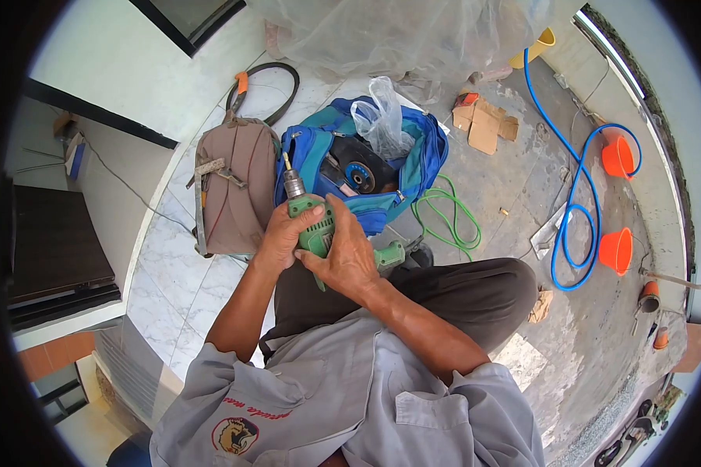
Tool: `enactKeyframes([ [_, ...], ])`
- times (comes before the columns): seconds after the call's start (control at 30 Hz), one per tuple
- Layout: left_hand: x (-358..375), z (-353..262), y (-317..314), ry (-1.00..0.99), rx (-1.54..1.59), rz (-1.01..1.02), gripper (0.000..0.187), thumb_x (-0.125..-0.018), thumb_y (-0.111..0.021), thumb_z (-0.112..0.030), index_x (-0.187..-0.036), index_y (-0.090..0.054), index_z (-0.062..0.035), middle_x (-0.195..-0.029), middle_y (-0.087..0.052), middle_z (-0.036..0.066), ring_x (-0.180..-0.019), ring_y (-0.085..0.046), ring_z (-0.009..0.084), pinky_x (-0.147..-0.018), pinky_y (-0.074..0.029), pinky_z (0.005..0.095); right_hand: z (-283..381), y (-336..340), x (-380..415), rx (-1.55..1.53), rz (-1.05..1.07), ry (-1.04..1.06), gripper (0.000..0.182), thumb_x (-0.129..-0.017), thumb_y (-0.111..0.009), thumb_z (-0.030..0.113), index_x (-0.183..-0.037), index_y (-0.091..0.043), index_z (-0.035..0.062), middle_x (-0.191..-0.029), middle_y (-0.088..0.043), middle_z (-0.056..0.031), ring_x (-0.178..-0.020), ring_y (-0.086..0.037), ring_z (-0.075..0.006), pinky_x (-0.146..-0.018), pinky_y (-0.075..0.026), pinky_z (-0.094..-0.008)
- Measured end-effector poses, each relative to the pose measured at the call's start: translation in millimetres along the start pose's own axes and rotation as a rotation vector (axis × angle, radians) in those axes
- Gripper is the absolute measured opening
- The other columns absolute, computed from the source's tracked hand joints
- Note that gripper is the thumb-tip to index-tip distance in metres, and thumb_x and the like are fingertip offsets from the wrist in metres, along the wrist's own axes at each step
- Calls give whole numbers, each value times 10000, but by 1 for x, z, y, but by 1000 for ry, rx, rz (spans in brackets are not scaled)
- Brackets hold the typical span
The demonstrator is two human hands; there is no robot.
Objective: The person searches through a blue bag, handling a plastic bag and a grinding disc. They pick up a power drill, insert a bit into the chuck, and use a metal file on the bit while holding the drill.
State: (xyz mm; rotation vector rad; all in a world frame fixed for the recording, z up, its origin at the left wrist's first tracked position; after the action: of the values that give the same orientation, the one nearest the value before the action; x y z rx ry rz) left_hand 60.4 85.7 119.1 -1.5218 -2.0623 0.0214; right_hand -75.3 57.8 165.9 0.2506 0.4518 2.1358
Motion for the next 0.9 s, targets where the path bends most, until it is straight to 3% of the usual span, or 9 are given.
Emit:
enactKeyframes([
  [0.07,10,11,22,42,15,-55,353,-916,-773,-309,-1105,-678,-26,-917,-681,32,-826,-656,119,-780,-537,281,6,-11,13,-44,85,74,987,-768,-870,267,-1537,-289,59,-1378,-534,-306,-1219,-579,-492,-986,-511,-524],
  [0.1,16,17,32,71,25,-52,325,-909,-766,-284,-1088,-681,-26,-905,-680,33,-813,-656,121,-766,-538,283,6,-13,18,-66,167,58,901,-860,-833,330,-1525,-298,43,-1220,-640,-274,-1123,-647,-490,-933,-540,-510],
  [0.2,36,33,62,137,46,-61,263,-889,-741,-219,-1054,-686,-22,-880,-680,40,-782,-661,129,-734,-542,291,3,-16,25,-61,486,-35,772,-911,-783,324,-1495,-365,42,-1058,-696,-261,-1046,-683,-464,-892,-547,-505],
  [0.23,43,38,70,148,50,-71,258,-884,-730,-206,-1055,-685,-18,-878,-683,45,-776,-664,133,-729,-544,293,6,-10,24,-24,493,-23,630,-944,-747,313,-1429,-470,23,-945,-714,-249,-974,-709,-430,-846,-549,-499],
  [0.33,51,43,84,151,89,-77,271,-886,-670,-222,-1050,-673,-5,-875,-697,89,-758,-682,176,-716,-562,324,-5,0,11,81,420,34,548,-943,-748,293,-1367,-550,8,-968,-712,-249,-965,-709,-415,-834,-547,-486],
  [0.47,51,63,96,169,110,-155,291,-894,-646,-264,-1044,-667,-16,-903,-707,124,-800,-699,215,-739,-577,367,-23,27,-11,104,389,-73,453,-932,-732,255,-1274,-620,-19,-1000,-723,-234,-951,-698,-427,-846,-533,-496],
  [0.67,45,76,105,201,112,-272,190,-922,-686,-188,-1024,-675,-28,-828,-681,55,-709,-670,151,-673,-548,310,-53,106,-49,-16,-58,-172,282,-954,-683,132,-1178,-678,-39,-892,-738,-176,-816,-717,-234,-739,-545,-372],
  [0.77,41,74,103,254,88,-293,170,-910,-737,-174,-1012,-682,-49,-830,-683,37,-689,-655,130,-660,-535,292,-92,135,-62,-50,-287,-211,271,-953,-676,125,-1167,-692,-42,-936,-752,-179,-845,-718,-203,-765,-549,-350],
  [0.9,30,68,98,198,67,-192,152,-902,-758,-171,-970,-693,-51,-827,-683,19,-691,-640,109,-664,-517,275,-116,120,-87,-4,-238,-282,287,-948,-676,145,-1161,-699,-47,-999,-754,-216,-900,-733,-265,-816,-558,-362],
])
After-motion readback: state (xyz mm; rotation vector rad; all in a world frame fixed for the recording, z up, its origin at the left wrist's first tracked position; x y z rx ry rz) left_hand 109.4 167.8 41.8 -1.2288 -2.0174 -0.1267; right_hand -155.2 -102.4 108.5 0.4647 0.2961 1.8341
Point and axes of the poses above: each hand's wrist, its own x-axis away from the middle knuckle, its own y-axis out of the back of the hand, z = x × y, the point moved 6 cm from there along -x, towards the middle knuckle
